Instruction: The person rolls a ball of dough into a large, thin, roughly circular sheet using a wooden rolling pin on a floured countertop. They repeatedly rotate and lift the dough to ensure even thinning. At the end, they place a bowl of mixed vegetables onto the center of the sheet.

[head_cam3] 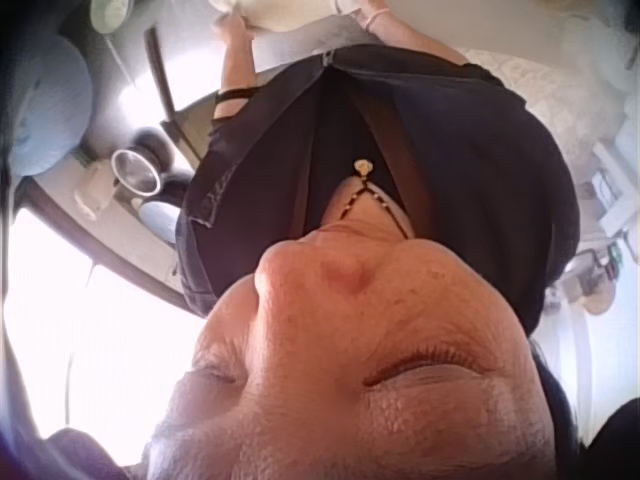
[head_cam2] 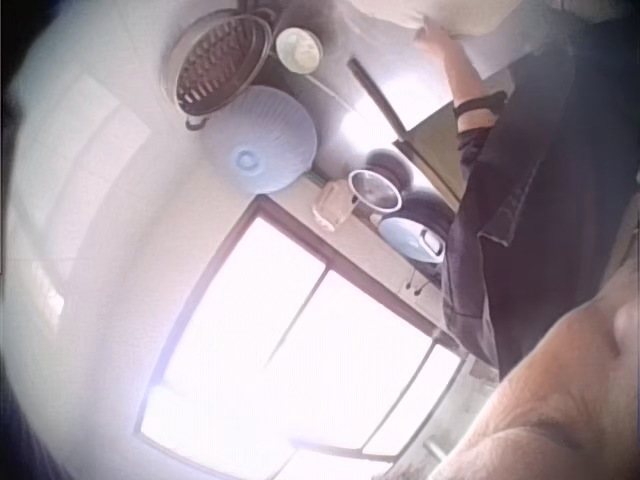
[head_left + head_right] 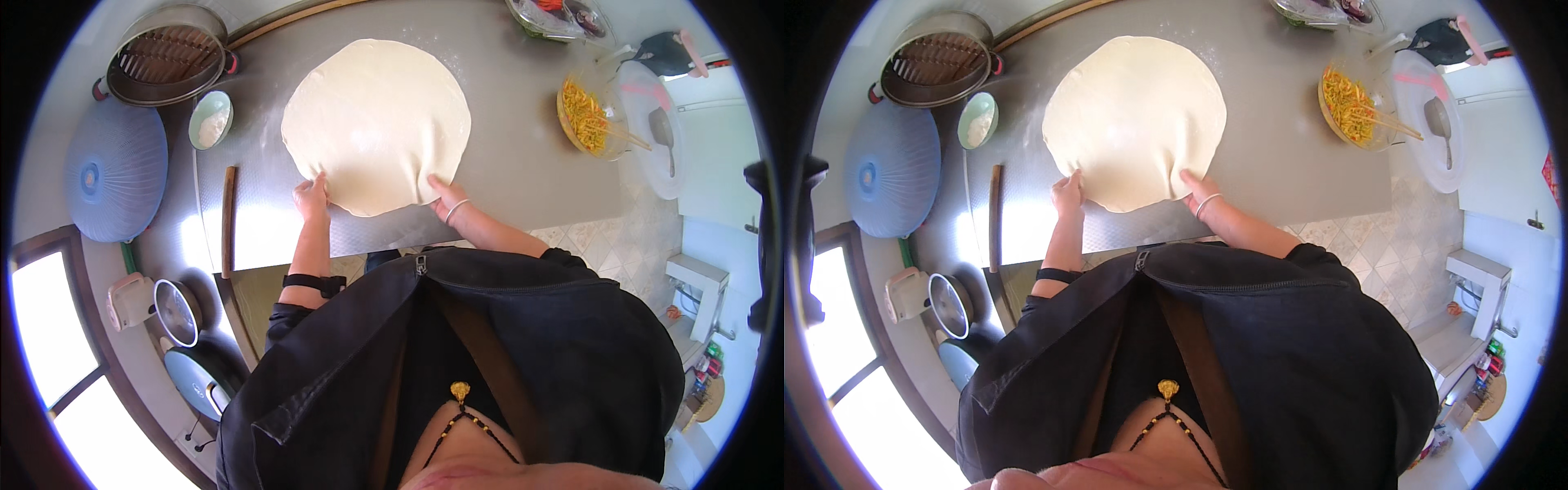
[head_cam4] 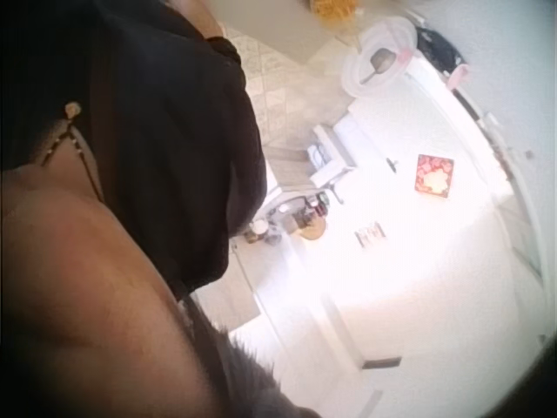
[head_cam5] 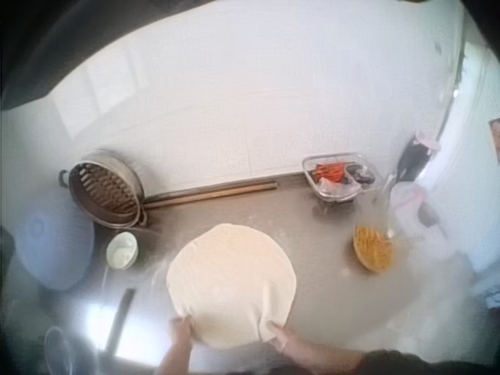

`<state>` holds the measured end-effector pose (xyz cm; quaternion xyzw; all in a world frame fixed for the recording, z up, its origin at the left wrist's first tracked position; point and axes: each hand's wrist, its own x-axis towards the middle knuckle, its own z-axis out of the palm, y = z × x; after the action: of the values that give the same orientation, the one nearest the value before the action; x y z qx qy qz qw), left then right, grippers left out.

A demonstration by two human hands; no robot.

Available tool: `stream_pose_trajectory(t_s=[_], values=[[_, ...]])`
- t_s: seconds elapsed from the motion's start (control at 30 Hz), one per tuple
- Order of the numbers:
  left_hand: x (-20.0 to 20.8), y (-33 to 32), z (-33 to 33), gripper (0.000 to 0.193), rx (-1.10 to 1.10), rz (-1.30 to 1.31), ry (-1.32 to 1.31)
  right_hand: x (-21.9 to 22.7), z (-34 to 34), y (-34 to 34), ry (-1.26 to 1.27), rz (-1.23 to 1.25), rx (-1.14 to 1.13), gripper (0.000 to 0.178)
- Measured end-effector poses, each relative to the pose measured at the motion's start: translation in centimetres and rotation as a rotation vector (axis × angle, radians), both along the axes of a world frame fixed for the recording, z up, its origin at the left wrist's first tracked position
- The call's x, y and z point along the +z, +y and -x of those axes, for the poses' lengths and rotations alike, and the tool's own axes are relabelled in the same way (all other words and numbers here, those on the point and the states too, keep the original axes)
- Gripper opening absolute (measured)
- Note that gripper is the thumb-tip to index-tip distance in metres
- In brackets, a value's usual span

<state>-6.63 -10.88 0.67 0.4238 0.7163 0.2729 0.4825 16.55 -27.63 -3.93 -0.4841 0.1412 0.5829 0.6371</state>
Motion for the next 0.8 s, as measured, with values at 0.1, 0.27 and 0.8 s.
stream_pose_trajectory(t_s=[0.1, 0.27, 0.8], values=[[0.2, 1.0, 0.8, 0.033, -0.329, 0.138, 0.181, 0.6, -1.2, -0.6, 0.149, 0.102, 0.084, 0.037], [0.2, 1.9, 3.0, 0.035, -0.036, 0.174, -0.388, 0.4, -9.7, 4.0, 0.047, 0.013, -0.070, 0.039], [-0.9, 3.6, 15.5, 0.026, -0.163, 0.456, -0.619, 1.9, 2.1, -1.5, 0.129, 0.115, 0.122, 0.037]])
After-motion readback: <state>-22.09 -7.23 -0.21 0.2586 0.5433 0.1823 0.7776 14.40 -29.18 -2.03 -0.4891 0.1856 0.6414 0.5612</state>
